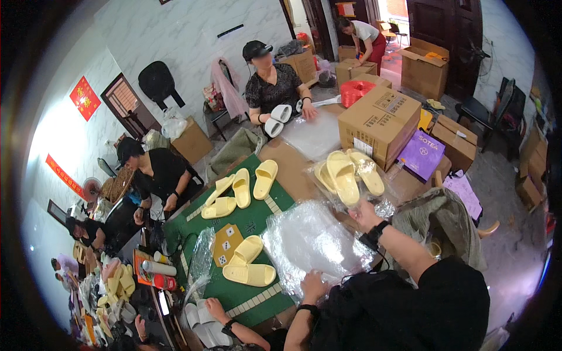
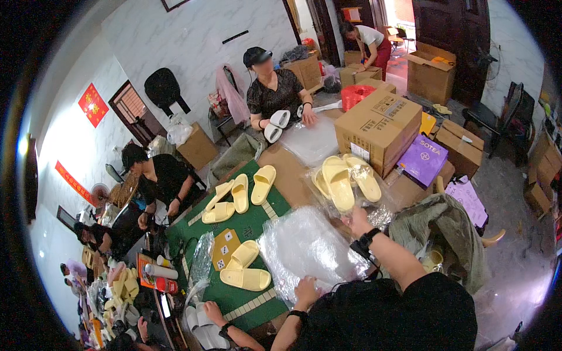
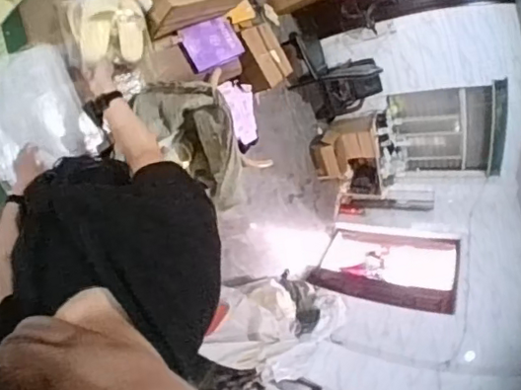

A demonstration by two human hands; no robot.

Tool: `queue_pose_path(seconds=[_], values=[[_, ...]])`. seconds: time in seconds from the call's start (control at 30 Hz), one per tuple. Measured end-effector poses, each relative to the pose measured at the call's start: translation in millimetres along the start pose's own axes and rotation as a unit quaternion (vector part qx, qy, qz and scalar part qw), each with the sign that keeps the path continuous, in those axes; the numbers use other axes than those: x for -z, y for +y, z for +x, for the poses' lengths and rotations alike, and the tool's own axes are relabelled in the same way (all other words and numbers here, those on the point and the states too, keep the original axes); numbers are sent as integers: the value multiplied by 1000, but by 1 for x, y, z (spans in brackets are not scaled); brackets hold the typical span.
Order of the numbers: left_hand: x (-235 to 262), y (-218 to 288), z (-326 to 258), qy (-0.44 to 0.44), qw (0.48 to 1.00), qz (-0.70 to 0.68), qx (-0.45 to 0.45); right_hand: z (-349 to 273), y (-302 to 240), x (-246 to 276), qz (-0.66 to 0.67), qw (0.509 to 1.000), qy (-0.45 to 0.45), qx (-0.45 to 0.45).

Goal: The recorder is packaging yellow and white slippers into clear plastic bags and then placing them into a larger green sack.

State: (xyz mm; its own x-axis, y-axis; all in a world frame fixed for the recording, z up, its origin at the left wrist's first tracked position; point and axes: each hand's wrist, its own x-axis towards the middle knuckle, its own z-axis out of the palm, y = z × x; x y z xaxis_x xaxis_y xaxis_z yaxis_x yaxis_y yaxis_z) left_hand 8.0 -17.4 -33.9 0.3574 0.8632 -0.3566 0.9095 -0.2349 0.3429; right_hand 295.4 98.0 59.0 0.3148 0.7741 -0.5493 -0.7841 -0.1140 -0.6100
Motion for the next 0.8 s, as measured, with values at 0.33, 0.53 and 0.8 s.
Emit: queue_pose_path(seconds=[0.33,0.53,0.8], values=[[-3,0,-1,19,999,35,-2,-66,149,58,-630,713,-237,196],[-28,-33,22,74,990,-16,-118,-83,170,59,-761,429,-369,318],[26,-87,17,267,948,-172,15,-79,188,69,-786,369,-388,308]])
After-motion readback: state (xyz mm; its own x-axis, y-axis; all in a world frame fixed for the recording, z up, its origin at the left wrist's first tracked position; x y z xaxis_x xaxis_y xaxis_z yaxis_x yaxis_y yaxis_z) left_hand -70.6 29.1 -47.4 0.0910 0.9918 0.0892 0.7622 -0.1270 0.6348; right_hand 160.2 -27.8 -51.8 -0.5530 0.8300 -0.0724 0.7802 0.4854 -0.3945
